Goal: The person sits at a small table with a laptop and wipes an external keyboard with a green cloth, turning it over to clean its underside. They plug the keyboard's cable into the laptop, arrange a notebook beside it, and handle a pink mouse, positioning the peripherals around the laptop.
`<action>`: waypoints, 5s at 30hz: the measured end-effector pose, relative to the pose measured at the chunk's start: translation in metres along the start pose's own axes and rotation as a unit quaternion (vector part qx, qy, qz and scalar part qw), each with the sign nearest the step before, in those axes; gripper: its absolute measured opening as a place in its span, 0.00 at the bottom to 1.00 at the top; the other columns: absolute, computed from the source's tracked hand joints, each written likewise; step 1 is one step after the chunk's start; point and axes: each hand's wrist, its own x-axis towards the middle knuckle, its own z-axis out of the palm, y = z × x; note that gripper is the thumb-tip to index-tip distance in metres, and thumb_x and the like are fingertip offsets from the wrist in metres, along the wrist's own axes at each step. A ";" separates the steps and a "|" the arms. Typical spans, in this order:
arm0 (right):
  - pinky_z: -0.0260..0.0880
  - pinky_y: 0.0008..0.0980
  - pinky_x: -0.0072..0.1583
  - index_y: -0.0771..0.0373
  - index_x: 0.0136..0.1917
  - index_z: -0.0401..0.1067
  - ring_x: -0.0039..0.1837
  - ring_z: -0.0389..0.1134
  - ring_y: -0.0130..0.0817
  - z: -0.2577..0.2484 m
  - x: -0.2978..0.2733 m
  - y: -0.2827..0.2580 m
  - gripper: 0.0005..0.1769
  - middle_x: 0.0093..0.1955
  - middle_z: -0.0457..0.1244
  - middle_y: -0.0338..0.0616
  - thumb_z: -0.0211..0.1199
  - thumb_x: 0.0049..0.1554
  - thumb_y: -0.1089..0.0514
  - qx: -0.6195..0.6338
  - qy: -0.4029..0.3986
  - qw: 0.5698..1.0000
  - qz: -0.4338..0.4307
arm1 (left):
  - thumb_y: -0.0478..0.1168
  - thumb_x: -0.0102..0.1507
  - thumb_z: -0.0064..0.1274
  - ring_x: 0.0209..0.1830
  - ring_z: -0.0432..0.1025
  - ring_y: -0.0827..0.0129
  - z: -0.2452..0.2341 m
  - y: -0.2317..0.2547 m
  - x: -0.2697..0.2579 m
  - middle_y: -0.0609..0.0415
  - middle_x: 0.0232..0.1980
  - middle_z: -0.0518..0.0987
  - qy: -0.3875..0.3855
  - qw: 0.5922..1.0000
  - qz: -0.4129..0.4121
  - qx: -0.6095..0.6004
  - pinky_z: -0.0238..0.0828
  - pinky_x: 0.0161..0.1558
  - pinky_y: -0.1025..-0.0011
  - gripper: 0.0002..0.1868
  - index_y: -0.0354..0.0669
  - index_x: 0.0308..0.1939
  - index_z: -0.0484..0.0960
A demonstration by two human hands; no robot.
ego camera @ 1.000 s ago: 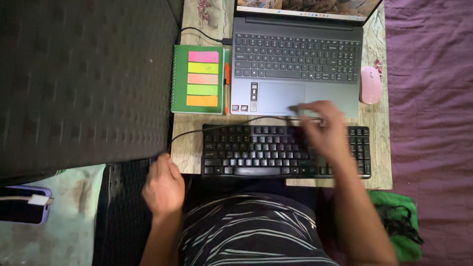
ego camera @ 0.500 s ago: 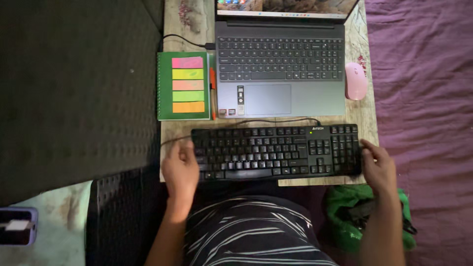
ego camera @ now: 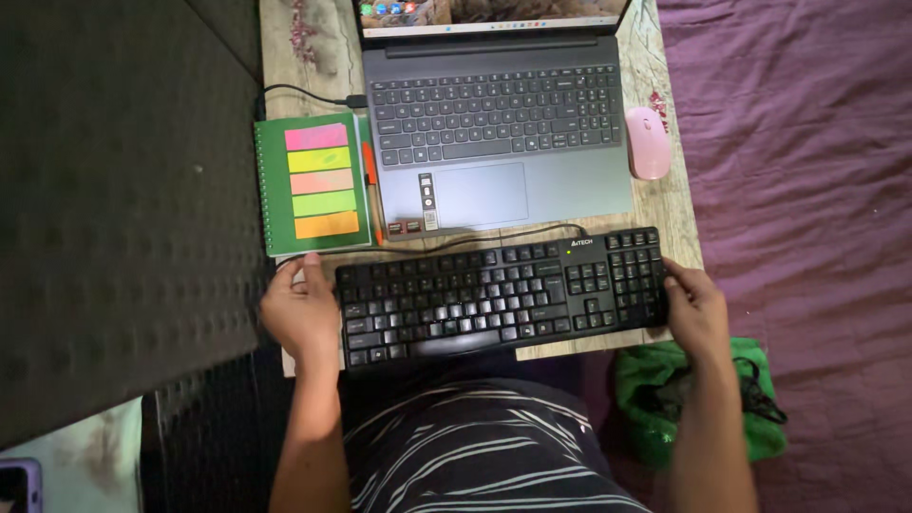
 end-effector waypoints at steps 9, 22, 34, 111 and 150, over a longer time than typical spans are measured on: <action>0.63 0.27 0.52 0.61 0.68 0.74 0.48 0.62 0.27 0.004 -0.005 -0.012 0.19 0.47 0.64 0.41 0.57 0.64 0.64 -0.024 0.014 1.000 0.010 | 0.45 0.69 0.58 0.23 0.77 0.75 0.002 0.000 0.001 0.51 0.24 0.81 0.007 0.999 -0.033 -0.042 0.68 0.26 0.76 0.14 0.33 0.43 0.85; 0.65 0.27 0.57 0.59 0.67 0.75 0.54 0.66 0.26 0.004 -0.003 -0.013 0.18 0.52 0.68 0.39 0.56 0.65 0.60 0.014 0.024 0.996 0.088 | 0.44 0.70 0.59 0.23 0.76 0.65 -0.006 0.012 -0.002 0.51 0.25 0.81 0.004 1.000 -0.005 0.013 0.69 0.29 0.68 0.15 0.33 0.44 0.79; 0.66 0.36 0.59 0.64 0.67 0.74 0.55 0.68 0.41 0.008 0.036 -0.037 0.19 0.53 0.67 0.55 0.55 0.66 0.57 -0.075 -0.012 0.997 0.010 | 0.36 0.69 0.45 0.48 0.73 0.39 -0.022 0.025 -0.009 0.37 0.51 0.78 -0.159 0.962 0.140 0.175 0.70 0.47 0.50 0.22 0.46 0.68 0.74; 0.71 0.44 0.62 0.52 0.65 0.76 0.62 0.68 0.49 -0.048 -0.168 0.119 0.39 0.65 0.61 0.56 0.78 0.40 0.45 -0.108 0.274 0.893 0.339 | 0.44 0.63 0.58 0.19 0.77 0.68 0.045 0.140 -0.119 0.48 0.23 0.82 -0.470 0.865 0.168 0.046 0.72 0.26 0.68 0.14 0.45 0.51 0.85; 0.52 0.43 0.80 0.62 0.80 0.60 0.82 0.55 0.50 0.236 0.043 -0.367 0.45 0.78 0.56 0.58 0.70 0.50 0.62 0.249 -0.198 0.867 -0.383 | 0.68 0.70 0.23 0.60 0.71 0.57 0.051 0.064 0.076 0.48 0.62 0.75 -0.290 0.767 -0.179 -0.543 0.68 0.58 0.58 0.41 0.40 0.70 0.68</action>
